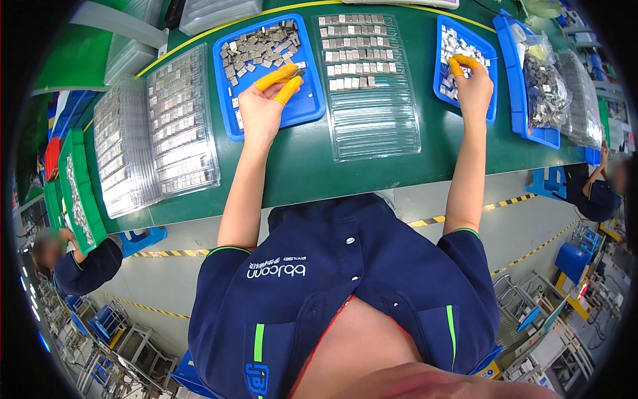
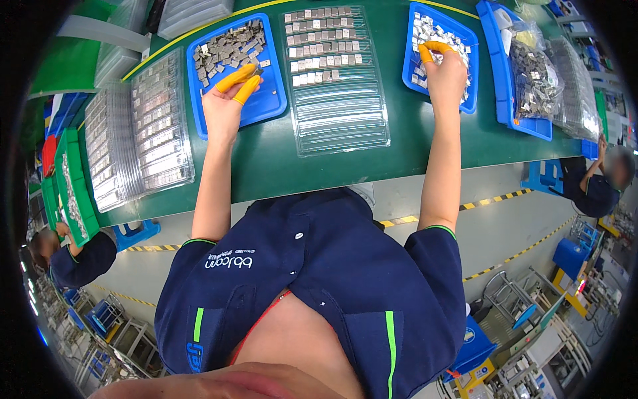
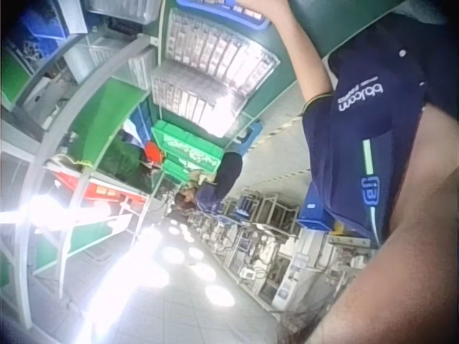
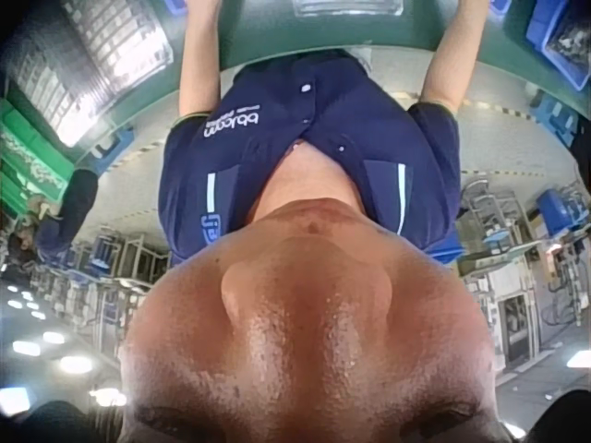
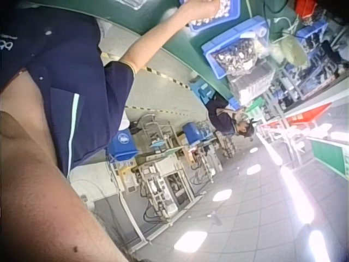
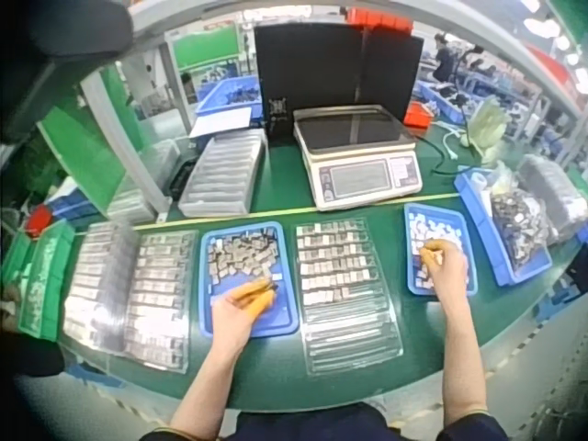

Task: The person assembles electronic components by taking metal casings and white parts from separate blue trays, fitting them together by hand, and placing the assembled units into a clear plastic tray.

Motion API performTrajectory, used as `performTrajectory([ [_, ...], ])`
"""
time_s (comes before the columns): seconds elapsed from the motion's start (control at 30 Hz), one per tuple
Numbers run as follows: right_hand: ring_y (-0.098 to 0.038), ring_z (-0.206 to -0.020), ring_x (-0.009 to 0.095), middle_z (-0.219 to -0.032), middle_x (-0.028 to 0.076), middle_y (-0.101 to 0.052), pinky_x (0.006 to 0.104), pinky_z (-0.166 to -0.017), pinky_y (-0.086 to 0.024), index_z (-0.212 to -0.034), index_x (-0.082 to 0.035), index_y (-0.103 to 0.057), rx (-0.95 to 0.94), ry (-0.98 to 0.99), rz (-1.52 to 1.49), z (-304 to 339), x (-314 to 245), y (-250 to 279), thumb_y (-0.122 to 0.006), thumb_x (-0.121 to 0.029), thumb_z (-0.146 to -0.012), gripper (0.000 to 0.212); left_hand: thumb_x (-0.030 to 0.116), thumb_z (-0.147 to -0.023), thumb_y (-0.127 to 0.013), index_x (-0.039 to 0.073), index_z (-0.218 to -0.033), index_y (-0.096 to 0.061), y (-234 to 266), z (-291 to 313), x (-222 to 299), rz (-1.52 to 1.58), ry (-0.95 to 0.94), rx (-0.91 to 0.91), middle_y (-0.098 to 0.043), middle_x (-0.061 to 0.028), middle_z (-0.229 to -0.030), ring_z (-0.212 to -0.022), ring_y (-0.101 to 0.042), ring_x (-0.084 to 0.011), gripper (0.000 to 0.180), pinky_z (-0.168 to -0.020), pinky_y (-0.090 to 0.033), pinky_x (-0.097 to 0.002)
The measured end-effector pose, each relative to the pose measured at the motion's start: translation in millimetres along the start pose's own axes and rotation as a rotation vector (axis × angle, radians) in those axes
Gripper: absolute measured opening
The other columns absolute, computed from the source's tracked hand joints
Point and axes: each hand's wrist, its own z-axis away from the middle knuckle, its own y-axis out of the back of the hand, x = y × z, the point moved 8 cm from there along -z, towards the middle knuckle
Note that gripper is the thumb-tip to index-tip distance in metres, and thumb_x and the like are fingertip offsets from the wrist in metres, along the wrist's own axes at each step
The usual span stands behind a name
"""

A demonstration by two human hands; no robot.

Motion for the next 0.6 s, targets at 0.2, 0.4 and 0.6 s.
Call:
performTrajectory([
  [0.2, -0.063, -0.079, 0.024, -0.09, 0.018, -0.06, 0.028, -0.065, -0.052, -0.088, 0.006, -0.048, -0.227, -0.105, -1.127, 24.2, -41.8, -25.8, -0.053, -0.002, -0.083, 0.011, -0.003, -0.074, -0.062, -0.009, -0.099, -0.057, -12.6, 10.1, 5.5, 0.155, 0.105, -0.075, -0.062, -0.016, -0.091, -0.079, -0.063, -0.0231, 0.026, -0.069, -0.053, -0.0271],
  [0.4, -0.061, -0.08, 0.018, -0.088, 0.015, -0.062, 0.0268, -0.074, -0.05, -0.081, 0.006, -0.058, -0.258, -0.086, -1.277, 60.0, -99.2, -39.9, -0.067, 0.005, -0.068, 0.016, -0.003, -0.073, -0.063, -0.009, -0.094, -0.059, -20.5, 16.4, 6.9, 0.156, 0.024, -0.062, -0.062, -0.0163, -0.091, -0.081, -0.063, -0.023, 0.023, -0.071, -0.052, -0.0278],
  [0.6, -0.061, -0.083, 0.018, -0.09, 0.014, -0.062, 0.027, -0.077, -0.05, -0.09, 0.008, -0.06, -0.376, -0.286, -1.358, 87.0, -122.7, -68.1, -0.066, 0.006, -0.068, 0.023, -0.004, -0.072, -0.064, -0.009, -0.098, -0.057, -23.6, 23.8, 0.8, 0.271, 0.085, -0.037, -0.062, -0.0166, -0.089, -0.08, -0.063, -0.0225, 0.027, -0.072, -0.051, -0.0269],
])
